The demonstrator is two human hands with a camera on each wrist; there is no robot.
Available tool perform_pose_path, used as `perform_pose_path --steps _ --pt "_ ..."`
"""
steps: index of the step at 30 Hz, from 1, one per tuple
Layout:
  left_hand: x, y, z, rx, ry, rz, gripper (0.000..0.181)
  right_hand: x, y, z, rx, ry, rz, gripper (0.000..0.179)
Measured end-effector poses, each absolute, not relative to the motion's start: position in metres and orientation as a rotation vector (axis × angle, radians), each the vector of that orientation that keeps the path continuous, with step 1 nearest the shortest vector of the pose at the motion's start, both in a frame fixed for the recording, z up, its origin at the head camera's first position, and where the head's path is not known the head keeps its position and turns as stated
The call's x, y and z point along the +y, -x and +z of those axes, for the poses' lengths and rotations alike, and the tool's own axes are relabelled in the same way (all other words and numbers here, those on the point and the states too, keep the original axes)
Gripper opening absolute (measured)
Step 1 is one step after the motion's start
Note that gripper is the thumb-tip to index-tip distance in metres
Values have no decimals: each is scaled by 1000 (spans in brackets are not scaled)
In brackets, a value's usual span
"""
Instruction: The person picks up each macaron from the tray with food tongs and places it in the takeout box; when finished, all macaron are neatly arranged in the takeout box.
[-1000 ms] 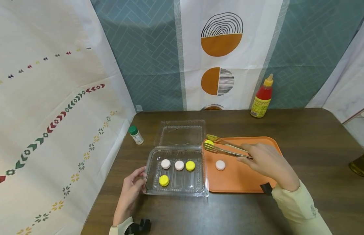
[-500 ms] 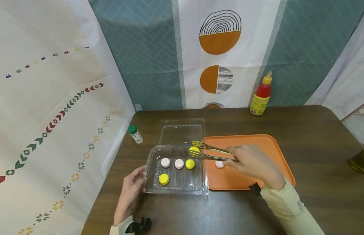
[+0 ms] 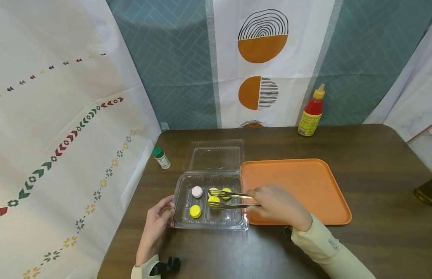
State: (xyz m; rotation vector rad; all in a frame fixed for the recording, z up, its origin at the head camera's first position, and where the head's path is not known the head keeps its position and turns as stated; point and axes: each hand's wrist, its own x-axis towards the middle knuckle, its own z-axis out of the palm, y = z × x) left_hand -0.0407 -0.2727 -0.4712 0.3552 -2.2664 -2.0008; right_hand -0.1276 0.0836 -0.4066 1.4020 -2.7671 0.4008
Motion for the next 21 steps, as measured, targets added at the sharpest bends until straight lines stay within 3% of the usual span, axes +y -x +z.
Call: perform_pose_path --steps 21 --pt "-272 41 -470 -2290 -368 -1983 46 61 116 -420 -2760 -1456 315 31"
